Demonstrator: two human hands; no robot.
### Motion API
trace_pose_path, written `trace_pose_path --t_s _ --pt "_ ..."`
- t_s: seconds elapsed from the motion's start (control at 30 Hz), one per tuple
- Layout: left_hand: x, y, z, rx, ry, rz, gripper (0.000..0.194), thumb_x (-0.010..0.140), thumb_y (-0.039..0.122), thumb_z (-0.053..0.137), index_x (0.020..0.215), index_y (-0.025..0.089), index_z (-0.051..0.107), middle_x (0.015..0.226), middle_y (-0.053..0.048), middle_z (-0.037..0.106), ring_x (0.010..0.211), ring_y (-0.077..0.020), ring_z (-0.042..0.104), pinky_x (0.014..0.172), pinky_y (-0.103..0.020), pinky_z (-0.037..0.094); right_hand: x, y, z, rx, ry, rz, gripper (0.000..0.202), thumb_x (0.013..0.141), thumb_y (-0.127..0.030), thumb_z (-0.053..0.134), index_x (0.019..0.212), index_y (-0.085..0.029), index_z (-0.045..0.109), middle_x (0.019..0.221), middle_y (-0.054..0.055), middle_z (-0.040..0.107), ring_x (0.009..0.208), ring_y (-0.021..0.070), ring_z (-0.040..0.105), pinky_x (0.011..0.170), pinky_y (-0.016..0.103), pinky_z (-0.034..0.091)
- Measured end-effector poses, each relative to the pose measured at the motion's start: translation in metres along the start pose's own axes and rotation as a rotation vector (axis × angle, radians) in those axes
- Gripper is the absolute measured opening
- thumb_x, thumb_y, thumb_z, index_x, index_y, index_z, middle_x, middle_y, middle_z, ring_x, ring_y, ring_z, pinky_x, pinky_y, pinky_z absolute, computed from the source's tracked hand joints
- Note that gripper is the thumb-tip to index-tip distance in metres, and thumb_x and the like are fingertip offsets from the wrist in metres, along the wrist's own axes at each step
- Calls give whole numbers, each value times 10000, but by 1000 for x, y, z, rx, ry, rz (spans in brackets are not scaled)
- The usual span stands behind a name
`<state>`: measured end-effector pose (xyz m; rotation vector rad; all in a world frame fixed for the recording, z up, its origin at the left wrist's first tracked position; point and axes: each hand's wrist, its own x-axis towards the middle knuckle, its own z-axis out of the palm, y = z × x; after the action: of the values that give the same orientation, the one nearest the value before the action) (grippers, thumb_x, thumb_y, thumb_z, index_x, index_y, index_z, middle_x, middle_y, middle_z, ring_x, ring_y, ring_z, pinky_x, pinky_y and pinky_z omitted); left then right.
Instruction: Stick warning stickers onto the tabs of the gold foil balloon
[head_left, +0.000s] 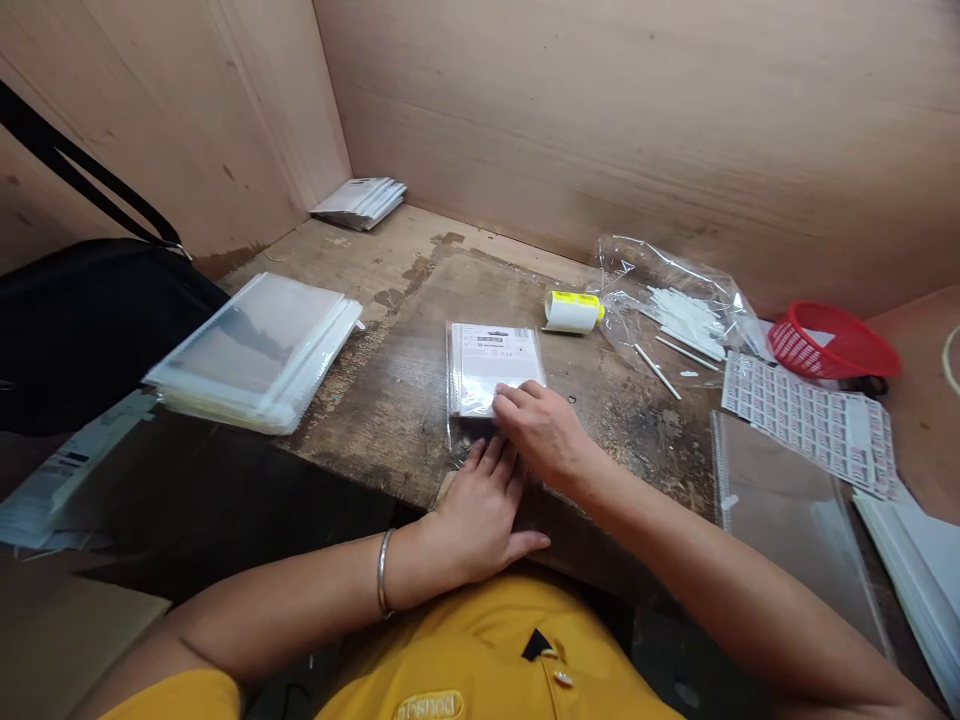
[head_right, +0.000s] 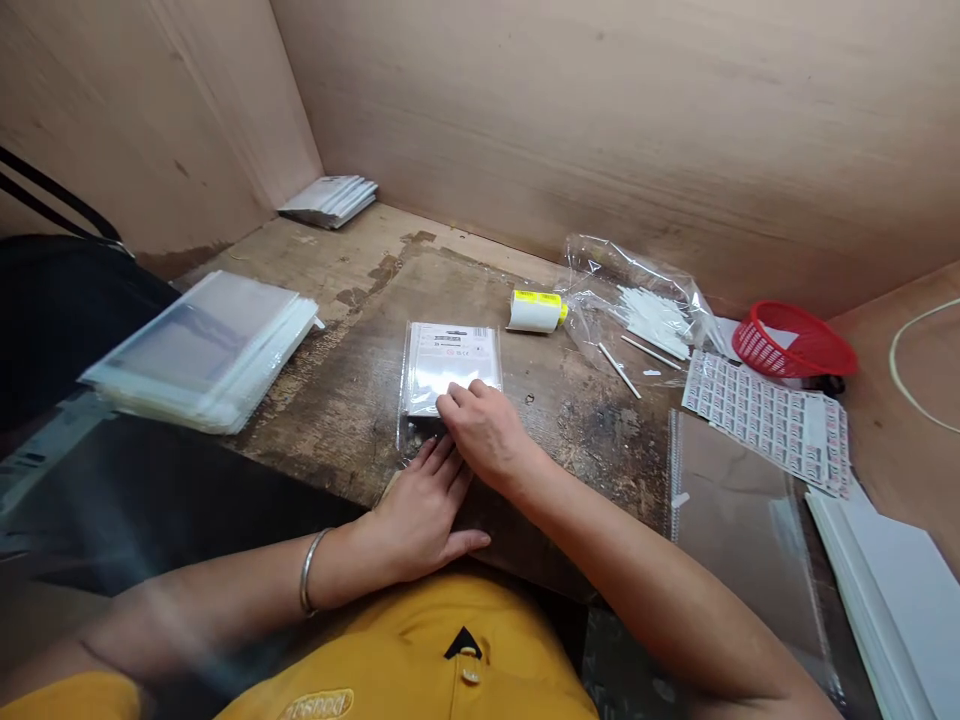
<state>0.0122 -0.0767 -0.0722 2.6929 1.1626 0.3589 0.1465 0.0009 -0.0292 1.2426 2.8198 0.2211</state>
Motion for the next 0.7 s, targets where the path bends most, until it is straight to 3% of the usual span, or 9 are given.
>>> trace_pose_path --t_s 0.17,0.33,0.43,0.5,0.53,0.57,0.6,0.63,0.7 --pt "1 -3 4 -33 -45 -20 937 818 692 494 1452 22 331 1505 -254 333 1432 -405 214 1172 -500 200 6 5 6 0 100 71 111 904 -165 526 878 -159 634 1012 92 673 820 225 518 702 325 371" --pt "3 0 2 -47 -50 0 926 804 673 542 1420 1 379 1478 -271 370 1413 -421 254 1152 -524 242 7 -4 8 34 146 195 117 890 -177 544 840 -163 649 891 90 672 816 236 546 684 344 373" --pt "3 -4 -24 -129 -82 44 790 794 567 639 1341 18 487 1379 -256 503 1311 -392 436 1074 -492 374 -3 -3 1 86 84 213 131 883 -161 551 826 -153 669 851 96 691 829 247 590 723 364 420" --pt "4 -18 -51 -316 -115 53 413 876 445 584 1137 132 649 1124 -132 691 1039 -269 643 909 -385 504 -16 8 -6 214 53 160 149 858 -237 621 953 -143 687 1014 125 706 979 273 608 835 384 457" --pt "5 -29 -64 -434 -104 -8 288 930 398 505 980 184 692 936 -58 730 859 -203 678 806 -331 531 -24 16 -10 321 43 110 307 831 -315 668 1085 -143 666 1154 139 675 1092 290 585 909 403 458" --pt "9 -42 -74 -532 -11 -138 324 959 377 445 874 186 692 814 -37 720 761 -172 669 745 -302 532 -32 27 -13 450 36 72 515 800 -407 697 1236 -151 600 1296 147 606 1201 302 537 978 424 444" --pt "14 -57 -82 -599 178 -291 316 958 369 446 878 174 682 829 -48 716 786 -169 665 750 -292 528 -38 38 -15 575 37 77 700 782 -495 692 1365 -161 494 1409 150 514 1285 306 479 1030 446 422" --pt "22 -73 -86 -658 364 -453 267 949 340 467 994 166 665 985 -74 715 928 -181 660 837 -300 517 -40 49 -15 669 46 161 791 799 -557 644 1441 -169 395 1474 147 436 1334 301 435 1060 461 404" --pt "43 -102 -81 -864 505 -701 386 921 262 495 1289 150 524 1345 -127 570 1225 -202 547 1017 -327 438 -36 67 -11 745 58 486 729 902 -565 461 1478 -140 326 1508 167 375 1366 304 400 1083 493 376"
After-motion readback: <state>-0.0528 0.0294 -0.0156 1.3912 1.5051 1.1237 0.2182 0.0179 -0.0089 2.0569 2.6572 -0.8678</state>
